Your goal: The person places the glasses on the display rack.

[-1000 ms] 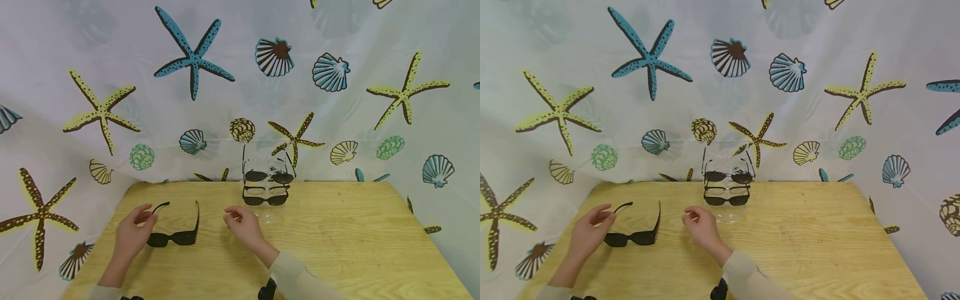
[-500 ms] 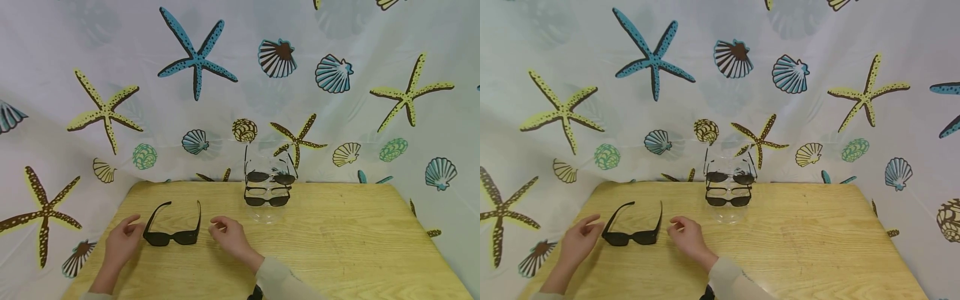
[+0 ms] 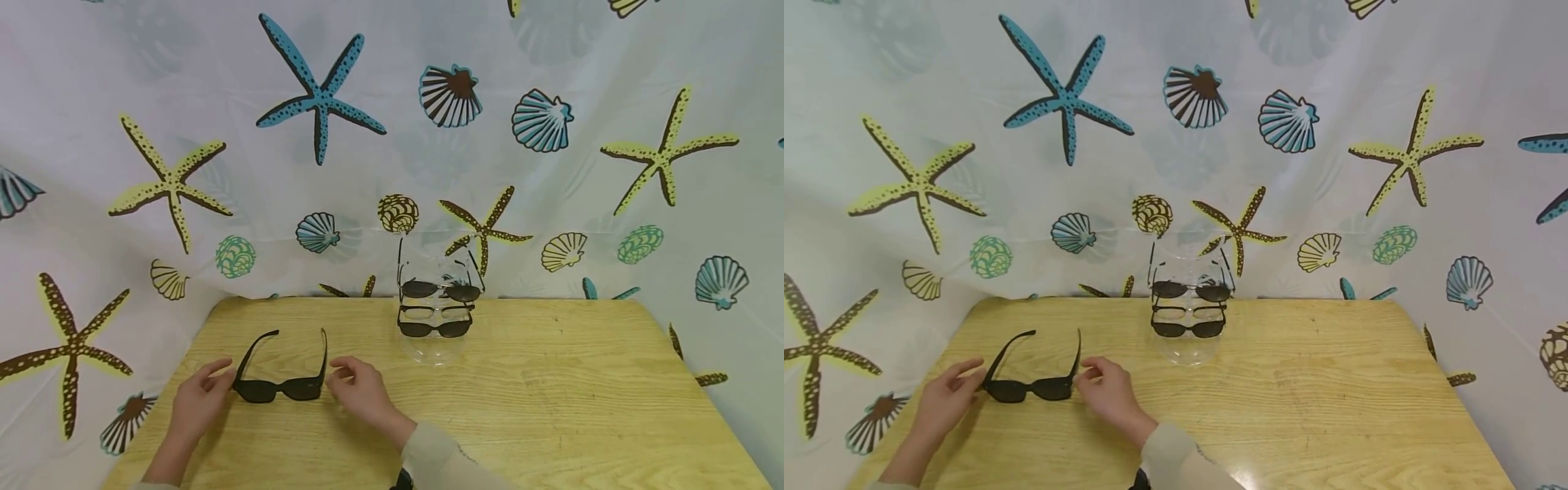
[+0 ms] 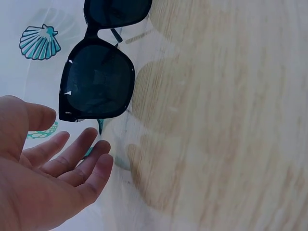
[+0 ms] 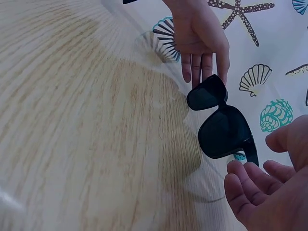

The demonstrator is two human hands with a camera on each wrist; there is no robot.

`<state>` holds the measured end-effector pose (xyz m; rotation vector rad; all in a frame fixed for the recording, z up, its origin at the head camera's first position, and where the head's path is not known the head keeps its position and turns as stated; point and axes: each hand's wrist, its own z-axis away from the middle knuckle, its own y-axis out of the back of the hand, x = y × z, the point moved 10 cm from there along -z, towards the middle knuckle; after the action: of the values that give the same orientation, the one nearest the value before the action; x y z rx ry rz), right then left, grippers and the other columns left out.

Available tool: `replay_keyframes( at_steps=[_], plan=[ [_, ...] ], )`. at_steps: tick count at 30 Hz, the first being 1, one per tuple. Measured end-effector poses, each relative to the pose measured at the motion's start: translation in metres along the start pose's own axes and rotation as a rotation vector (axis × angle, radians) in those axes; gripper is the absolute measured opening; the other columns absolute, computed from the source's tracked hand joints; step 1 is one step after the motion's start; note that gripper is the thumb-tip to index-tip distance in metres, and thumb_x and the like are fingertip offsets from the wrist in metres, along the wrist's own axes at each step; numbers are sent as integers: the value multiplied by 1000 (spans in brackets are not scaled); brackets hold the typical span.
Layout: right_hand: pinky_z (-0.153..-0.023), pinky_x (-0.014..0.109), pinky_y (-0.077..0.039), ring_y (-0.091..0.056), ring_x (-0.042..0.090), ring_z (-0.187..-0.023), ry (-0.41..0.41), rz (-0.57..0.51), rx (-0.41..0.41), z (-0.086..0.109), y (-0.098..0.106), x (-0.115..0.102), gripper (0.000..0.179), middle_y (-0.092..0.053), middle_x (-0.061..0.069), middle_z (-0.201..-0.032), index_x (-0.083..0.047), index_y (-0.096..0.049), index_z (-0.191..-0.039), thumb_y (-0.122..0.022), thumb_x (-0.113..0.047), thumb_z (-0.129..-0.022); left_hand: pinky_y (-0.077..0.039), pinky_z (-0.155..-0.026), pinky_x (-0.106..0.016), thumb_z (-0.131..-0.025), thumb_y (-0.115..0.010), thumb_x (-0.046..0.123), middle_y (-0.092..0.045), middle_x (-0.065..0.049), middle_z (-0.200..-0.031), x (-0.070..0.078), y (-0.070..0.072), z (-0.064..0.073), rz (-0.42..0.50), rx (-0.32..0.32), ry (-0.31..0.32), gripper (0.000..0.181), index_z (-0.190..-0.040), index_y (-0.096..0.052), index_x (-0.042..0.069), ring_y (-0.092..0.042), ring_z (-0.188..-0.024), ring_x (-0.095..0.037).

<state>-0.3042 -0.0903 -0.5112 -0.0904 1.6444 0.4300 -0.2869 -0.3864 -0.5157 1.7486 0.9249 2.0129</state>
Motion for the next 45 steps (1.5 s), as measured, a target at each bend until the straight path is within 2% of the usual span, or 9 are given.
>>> replay_keyframes(
  at_steps=[3,5,8,11,21,29,35,40,45],
  plan=[
    [-64,21,-55,-73,21,-81,0,-11,-12,0,-3,-1,39,-75,11,-111,0,-66,-136,-67,-19,-102,-51,-75,-19,-110,-53,44,-66,-28,-139,-2,-2,1,13,-18,15,59,-154,-52,5,-68,-123,-36],
    [-64,22,-55,-75,30,-85,-1,-21,-18,1,-4,-2,39,-75,12,-111,0,-66,-137,-67,-19,-103,-52,-75,-18,-110,-54,45,-67,-27,-138,-4,-3,1,25,-24,22,60,-154,-52,6,-72,-111,-17],
    [-64,22,-56,-75,35,-88,3,-30,-24,2,-5,-4,39,-75,13,-110,1,-66,-137,-68,-18,-103,-51,-75,-17,-109,-55,43,-69,-26,-136,-4,-3,1,38,-19,14,58,-153,-54,5,-61,-94,11],
    [-64,21,-55,-76,34,-87,0,-32,-29,2,-6,-4,40,-76,12,-110,1,-65,-137,-68,-18,-103,-50,-75,-15,-110,-57,39,-73,-23,-129,-2,-3,1,50,-9,-11,55,-152,-55,4,-52,-86,22],
    [-62,21,-54,-76,31,-88,-26,-41,-40,0,-10,3,41,-76,11,-110,1,-65,-138,-67,-19,-103,-49,-74,-11,-110,-59,30,-81,-11,-112,1,-5,3,93,-3,-37,49,-149,-56,0,-57,-86,22],
    [-62,22,-55,-76,29,-87,-23,-48,-34,-1,-11,1,40,-76,11,-111,0,-66,-137,-69,-19,-103,-61,-76,-19,-110,-58,21,-81,-14,-108,2,-6,1,182,-18,-68,48,-150,-53,-6,-67,-84,12],
    [-68,22,-56,-74,20,-84,-1,-42,-10,0,-3,-6,38,-78,10,-109,-2,-67,-136,-68,-21,-102,-62,-78,-23,-110,-59,25,-82,-2,-105,14,-1,4,198,-3,-113,48,-150,-55,-2,-71,-85,7],
    [-67,23,-56,-75,35,-91,9,-64,24,0,7,-7,38,-77,11,-108,-3,-67,-137,-67,-22,-104,-62,-81,-23,-110,-59,27,-81,-1,-110,25,-2,9,218,-19,-114,49,-151,-55,1,-71,-89,8],
    [-62,23,-52,-74,38,-90,-5,-88,61,1,16,-6,36,-77,10,-102,-4,-67,-136,-68,-20,-104,-62,-80,-22,-109,-62,29,-81,2,-109,36,-3,16,236,-35,-108,50,-151,-56,2,-72,-89,7]
  ],
)
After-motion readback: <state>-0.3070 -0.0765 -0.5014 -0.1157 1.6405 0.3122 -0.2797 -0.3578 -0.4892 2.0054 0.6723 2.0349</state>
